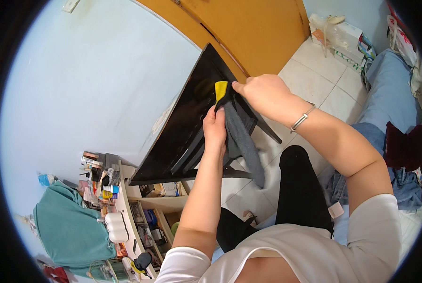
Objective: The person cleans a dark wooden chair using a yellow and gray cloth. They wipe the backrest, seat, and underside of the chair, turning it over to reach different surfaces.
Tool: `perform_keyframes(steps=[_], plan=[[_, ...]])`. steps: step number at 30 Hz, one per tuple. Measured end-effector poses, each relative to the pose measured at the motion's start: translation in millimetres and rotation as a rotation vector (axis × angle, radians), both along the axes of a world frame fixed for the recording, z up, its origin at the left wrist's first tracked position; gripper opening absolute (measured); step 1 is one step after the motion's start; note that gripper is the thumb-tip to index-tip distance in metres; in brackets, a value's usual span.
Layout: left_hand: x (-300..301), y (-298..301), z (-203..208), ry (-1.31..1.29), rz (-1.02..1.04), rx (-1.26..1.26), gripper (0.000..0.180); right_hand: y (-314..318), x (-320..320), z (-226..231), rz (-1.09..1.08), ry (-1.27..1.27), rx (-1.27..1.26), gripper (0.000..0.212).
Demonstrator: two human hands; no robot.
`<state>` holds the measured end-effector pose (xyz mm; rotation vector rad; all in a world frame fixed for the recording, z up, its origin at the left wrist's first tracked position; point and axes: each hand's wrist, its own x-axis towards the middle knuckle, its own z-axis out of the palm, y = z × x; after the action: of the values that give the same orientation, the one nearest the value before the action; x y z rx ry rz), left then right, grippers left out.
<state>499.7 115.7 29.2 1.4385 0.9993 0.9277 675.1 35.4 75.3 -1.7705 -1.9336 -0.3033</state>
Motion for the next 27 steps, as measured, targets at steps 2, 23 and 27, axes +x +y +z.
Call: perform_keyframes(steps=[2, 23, 27], plan=[[-17, 11, -7, 0.255, -0.065, 0.241, 0.024, -10, -4, -1, -0.022, 0.041, -0.030, 0.035], [-25, -2, -1, 0.279, -0.057, 0.275, 0.023, -19, -17, -21, -0.038, 0.218, 0.001, 0.048], [-19, 2, -4, 0.199, -0.054, 0.244, 0.024, -17, -14, -19, -0.026, 0.238, 0.026, 0.047]])
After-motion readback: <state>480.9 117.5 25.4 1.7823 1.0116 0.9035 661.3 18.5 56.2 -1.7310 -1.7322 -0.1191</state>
